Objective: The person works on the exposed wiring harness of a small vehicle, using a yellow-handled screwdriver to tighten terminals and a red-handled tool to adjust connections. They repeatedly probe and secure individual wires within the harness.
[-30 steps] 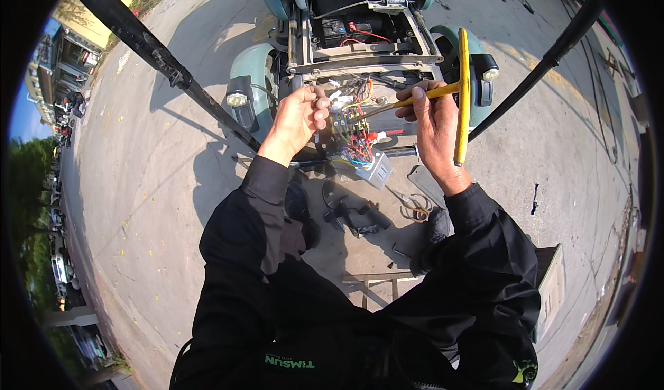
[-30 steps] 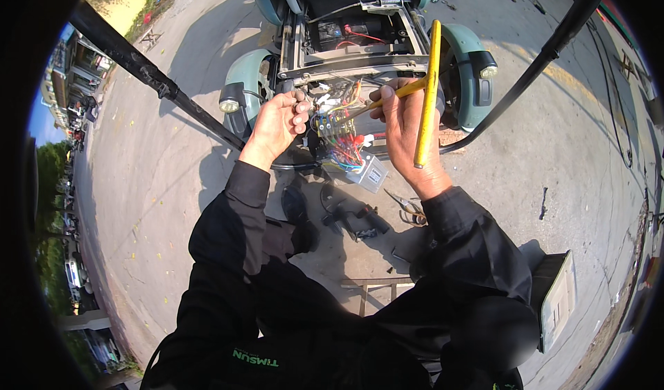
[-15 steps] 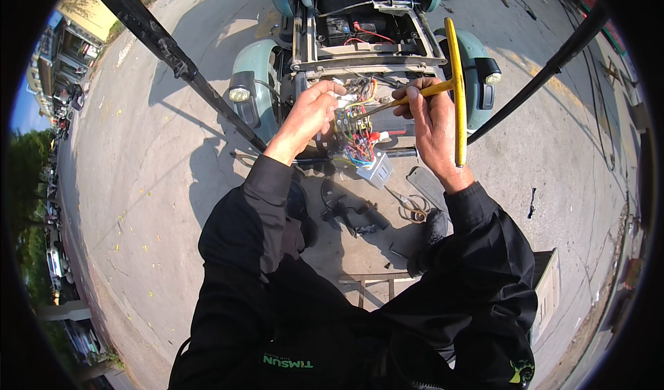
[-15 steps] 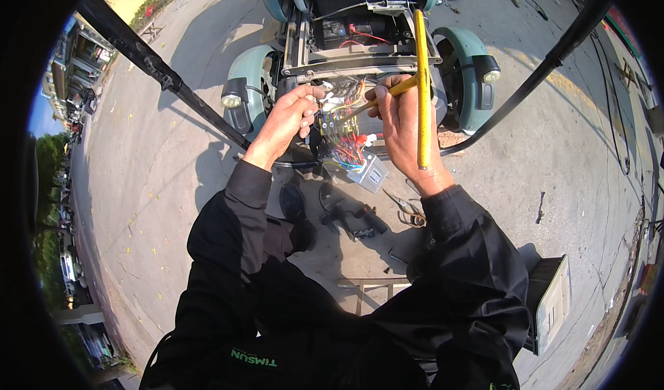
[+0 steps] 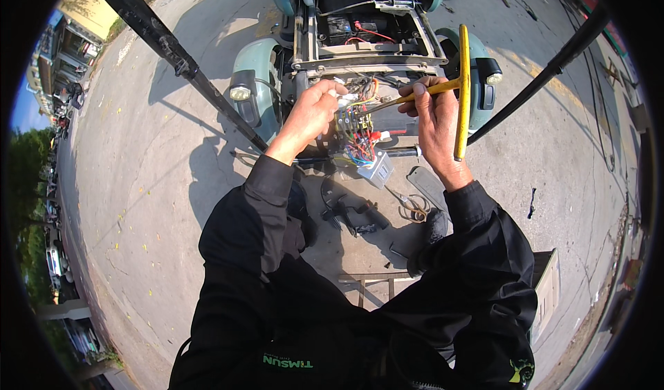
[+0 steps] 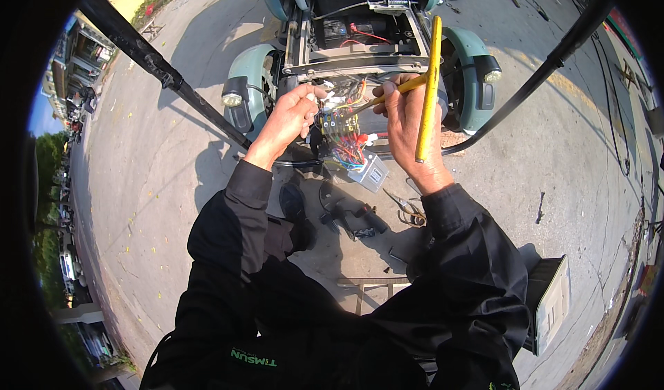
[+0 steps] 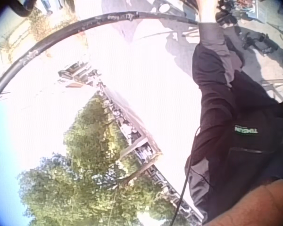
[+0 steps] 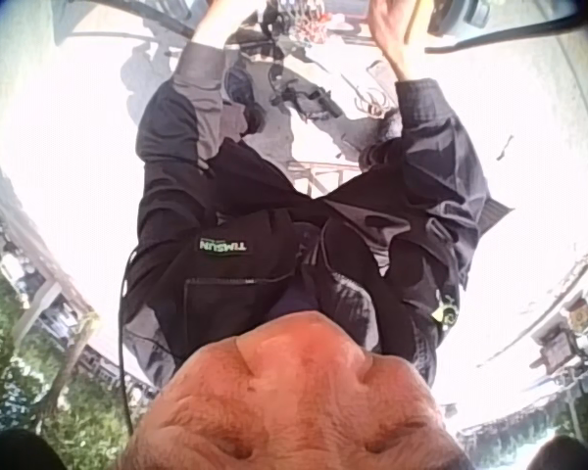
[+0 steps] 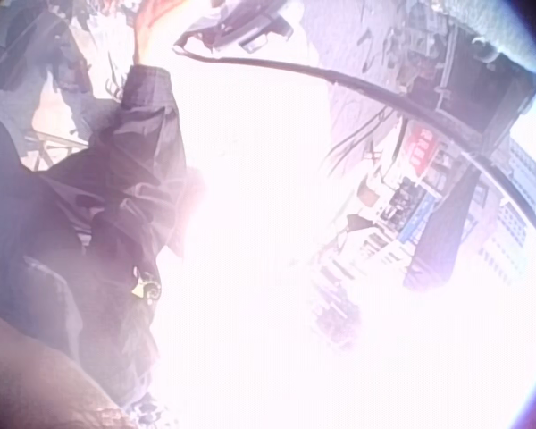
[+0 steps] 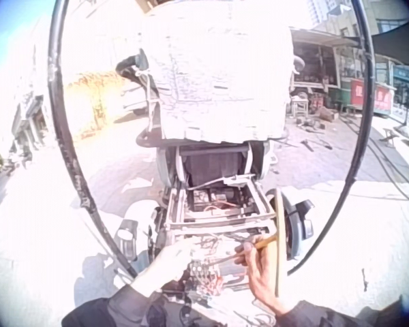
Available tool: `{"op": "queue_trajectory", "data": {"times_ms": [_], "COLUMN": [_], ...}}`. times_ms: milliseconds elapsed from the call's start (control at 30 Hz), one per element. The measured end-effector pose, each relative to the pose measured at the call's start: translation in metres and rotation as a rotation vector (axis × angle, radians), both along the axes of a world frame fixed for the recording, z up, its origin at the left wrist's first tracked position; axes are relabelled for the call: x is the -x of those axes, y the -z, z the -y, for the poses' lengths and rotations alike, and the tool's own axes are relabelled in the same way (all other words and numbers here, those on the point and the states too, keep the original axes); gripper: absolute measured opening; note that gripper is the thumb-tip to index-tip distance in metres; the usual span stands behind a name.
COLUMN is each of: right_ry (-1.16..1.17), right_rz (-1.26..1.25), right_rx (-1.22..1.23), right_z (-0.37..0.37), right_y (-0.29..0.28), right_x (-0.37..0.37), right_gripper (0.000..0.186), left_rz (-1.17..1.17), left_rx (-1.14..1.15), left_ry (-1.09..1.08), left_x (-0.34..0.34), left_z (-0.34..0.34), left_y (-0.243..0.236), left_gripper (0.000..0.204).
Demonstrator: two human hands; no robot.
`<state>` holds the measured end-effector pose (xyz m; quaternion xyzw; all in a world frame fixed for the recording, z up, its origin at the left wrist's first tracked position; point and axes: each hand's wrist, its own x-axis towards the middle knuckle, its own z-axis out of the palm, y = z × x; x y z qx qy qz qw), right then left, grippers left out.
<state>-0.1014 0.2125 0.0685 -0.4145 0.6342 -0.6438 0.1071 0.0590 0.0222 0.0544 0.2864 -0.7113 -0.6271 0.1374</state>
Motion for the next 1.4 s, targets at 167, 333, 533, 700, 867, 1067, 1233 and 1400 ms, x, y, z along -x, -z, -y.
{"op": "queue_trajectory", "data": {"times_ms": [167, 333, 533, 700, 867, 1067, 1233, 1400], "right_ry": [-0.019, -0.019, -0.078, -0.253, -0.405, -0.164, -0.032, 0.016], "right_rz": [-0.006, 0.011, -0.044, -0.128, -0.174, -0.104, -0.202, -0.306], "right_rx": [-0.013, 0.008, -0.017, -0.136, -0.123, -0.245, -0.103, -0.189], "right_z": [-0.003, -0.001, 0.001, 0.005, 0.015, 0.024, 0.029, 0.032], "right_y": [-0.003, 0.000, -0.004, -0.018, -0.023, -0.025, -0.031, -0.037], "right_x": [-0.001, -0.002, -0.003, 0.002, 0.002, -0.010, -0.021, -0.021], "right_gripper": [0.024, 0.023, 0.022, 0.027, 0.040, 0.032, 0.032, 0.029], "left_rz": [-0.017, 0.014, 0.042, 0.033, -0.147, -0.301, -0.122, -0.211], "left_rx": [0.003, 0.018, 0.273, 0.609, 0.811, 0.968, 0.993, 0.786], "left_ry": [-0.009, 0.004, 0.058, 0.247, 0.284, 0.143, 0.000, 0.218], "left_x": [0.000, -0.001, 0.002, 0.008, 0.019, 0.026, 0.038, 0.029], "left_z": [0.002, 0.004, 0.000, -0.028, -0.029, -0.029, -0.034, -0.029], "left_y": [0.002, 0.007, 0.002, -0.008, -0.017, -0.015, -0.021, -0.025], "left_gripper": [0.026, 0.025, 0.025, 0.031, 0.030, 0.024, 0.024, 0.029]}}
